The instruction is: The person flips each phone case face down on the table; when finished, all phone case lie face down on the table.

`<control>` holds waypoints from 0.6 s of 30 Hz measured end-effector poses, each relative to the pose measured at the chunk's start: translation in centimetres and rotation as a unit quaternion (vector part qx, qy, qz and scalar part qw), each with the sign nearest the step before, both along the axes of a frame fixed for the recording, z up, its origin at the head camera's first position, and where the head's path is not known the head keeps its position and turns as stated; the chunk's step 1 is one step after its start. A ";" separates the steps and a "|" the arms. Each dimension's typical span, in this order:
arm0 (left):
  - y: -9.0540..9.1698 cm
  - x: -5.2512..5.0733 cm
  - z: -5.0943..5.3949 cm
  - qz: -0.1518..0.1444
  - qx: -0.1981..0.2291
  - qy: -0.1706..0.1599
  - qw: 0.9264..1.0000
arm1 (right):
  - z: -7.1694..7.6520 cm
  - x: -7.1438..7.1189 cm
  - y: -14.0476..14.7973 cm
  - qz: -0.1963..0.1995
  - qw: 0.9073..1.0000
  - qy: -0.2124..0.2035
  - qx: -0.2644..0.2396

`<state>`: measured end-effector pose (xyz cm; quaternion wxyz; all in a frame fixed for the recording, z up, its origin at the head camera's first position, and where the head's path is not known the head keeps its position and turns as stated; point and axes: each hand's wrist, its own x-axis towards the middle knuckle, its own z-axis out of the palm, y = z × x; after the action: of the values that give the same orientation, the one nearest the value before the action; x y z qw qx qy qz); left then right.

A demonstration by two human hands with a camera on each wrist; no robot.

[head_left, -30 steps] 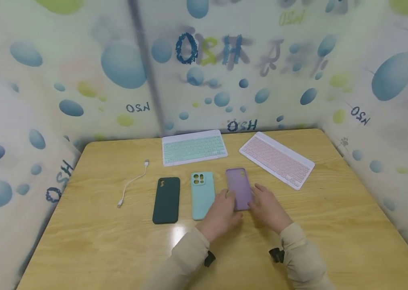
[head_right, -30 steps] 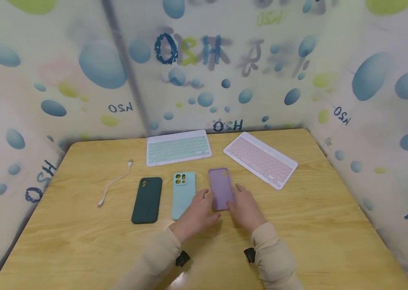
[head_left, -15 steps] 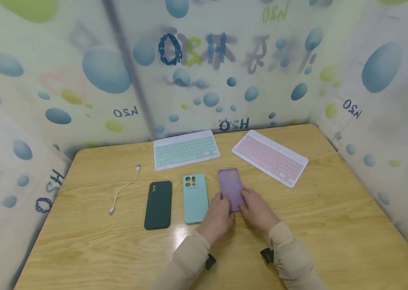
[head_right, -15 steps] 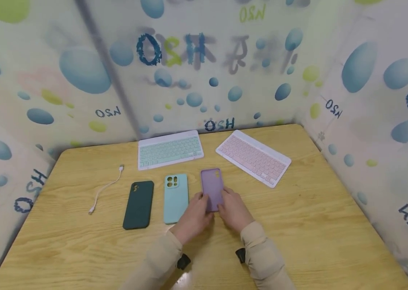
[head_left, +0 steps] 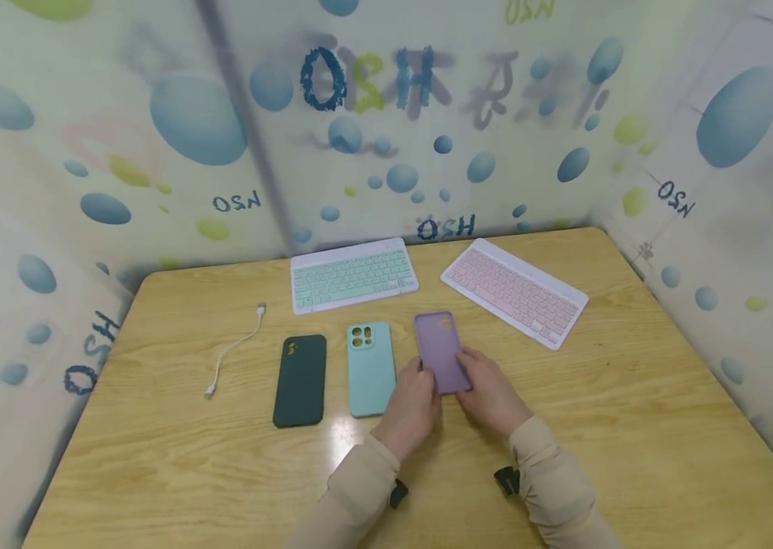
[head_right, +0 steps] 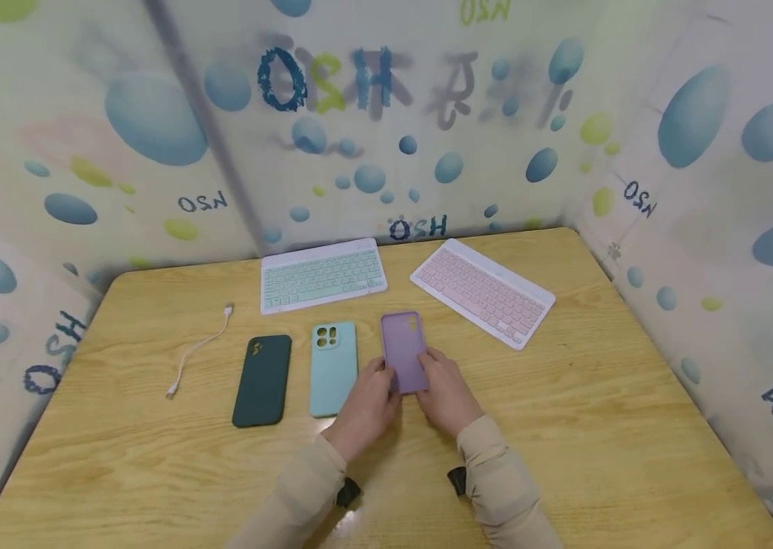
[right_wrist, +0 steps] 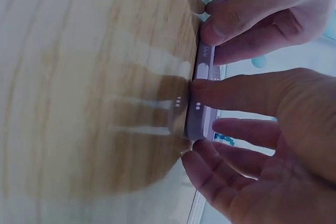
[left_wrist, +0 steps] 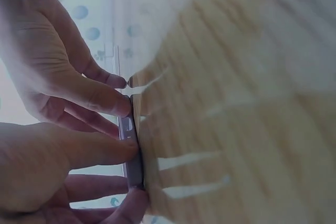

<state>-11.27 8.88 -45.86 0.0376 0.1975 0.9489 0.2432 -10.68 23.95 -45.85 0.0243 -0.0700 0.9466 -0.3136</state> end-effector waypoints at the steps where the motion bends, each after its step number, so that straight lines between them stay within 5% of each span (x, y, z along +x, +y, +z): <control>1: 0.0 0.0 0.0 0.000 0.003 0.000 1.000 | -0.1 0.0 0.0 -0.001 1.000 0.000 0.000; 9: 0.0 0.3 0.0 0.001 0.050 -0.003 0.999 | -0.2 0.6 0.1 -0.013 1.000 -0.012 -0.023; 18: -0.3 0.8 1.5 0.000 0.119 0.022 0.993 | 0.4 0.9 0.2 -0.006 0.998 0.006 -0.059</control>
<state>-10.47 8.59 -44.39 -0.0066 0.2056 0.9139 0.3501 -9.82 24.13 -45.44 0.0128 -0.0672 0.9270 -0.3688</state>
